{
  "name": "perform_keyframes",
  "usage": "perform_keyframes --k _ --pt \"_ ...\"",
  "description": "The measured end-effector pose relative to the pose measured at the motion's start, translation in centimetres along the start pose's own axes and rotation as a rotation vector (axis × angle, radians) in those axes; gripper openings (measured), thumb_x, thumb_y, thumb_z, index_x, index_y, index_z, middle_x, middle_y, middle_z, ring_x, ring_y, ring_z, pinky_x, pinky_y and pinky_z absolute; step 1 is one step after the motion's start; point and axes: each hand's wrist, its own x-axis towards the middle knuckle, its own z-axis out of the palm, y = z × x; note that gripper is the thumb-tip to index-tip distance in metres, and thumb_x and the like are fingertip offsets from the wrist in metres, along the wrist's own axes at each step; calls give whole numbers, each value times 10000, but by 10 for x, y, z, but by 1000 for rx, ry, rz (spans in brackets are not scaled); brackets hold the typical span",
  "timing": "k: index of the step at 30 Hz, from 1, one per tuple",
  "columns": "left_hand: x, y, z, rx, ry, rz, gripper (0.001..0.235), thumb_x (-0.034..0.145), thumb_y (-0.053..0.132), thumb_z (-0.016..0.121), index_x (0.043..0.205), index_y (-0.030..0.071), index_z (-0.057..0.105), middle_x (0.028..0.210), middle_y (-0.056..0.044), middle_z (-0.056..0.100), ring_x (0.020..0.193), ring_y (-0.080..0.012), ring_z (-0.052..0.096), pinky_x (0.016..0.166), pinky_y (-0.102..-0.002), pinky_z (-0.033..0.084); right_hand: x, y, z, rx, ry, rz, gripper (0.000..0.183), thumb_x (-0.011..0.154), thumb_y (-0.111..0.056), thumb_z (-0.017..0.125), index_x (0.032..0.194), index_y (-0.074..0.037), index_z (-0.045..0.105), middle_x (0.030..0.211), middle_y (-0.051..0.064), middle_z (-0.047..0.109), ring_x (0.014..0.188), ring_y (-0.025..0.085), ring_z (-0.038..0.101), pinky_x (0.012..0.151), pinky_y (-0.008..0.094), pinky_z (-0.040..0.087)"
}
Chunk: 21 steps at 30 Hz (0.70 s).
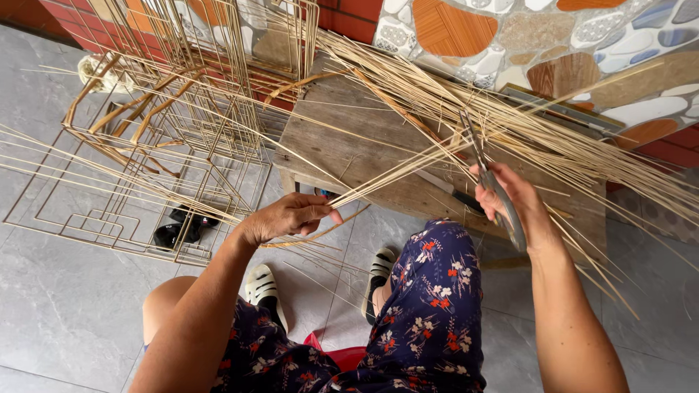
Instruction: The person sits on a low stool and uses a knife to split thin bamboo strips into finer strands. They then weave these strands into a wire basket frame, securing them by hand.
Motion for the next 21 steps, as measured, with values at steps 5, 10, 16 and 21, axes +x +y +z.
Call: perform_keyframes --k 5,10,16,21 --pt "-9 -5 -3 69 -79 -29 412 1038 392 473 1148 125 766 571 43 443 513 -73 419 523 -268 394 -32 17 13 170 31 53 431 904 -80 696 1327 -28 628 823 1 593 564 38 466 468 197 385" --pt "-18 -3 -4 126 -96 -140 407 1020 418 476 1129 148 760 552 37 435 507 -80 405 504 -284 355 -49 26 20 256 24 110 431 878 -24 697 1307 -27 652 786 -2 582 520 22 442 430 189 369" --pt "-20 -7 -7 145 -71 -224 397 1021 420 487 1123 153 762 550 33 446 496 -90 391 492 -287 334 -58 44 16 188 88 74 381 910 -41 695 1290 -34 676 708 -7 561 519 37 480 422 199 390" --pt "-13 -26 -19 13 93 -92 392 1060 352 460 1108 77 735 645 -4 551 560 -90 454 529 -271 409 -17 93 -35 -85 255 180 460 888 -192 768 1323 -77 673 816 -14 633 642 62 564 529 214 428"
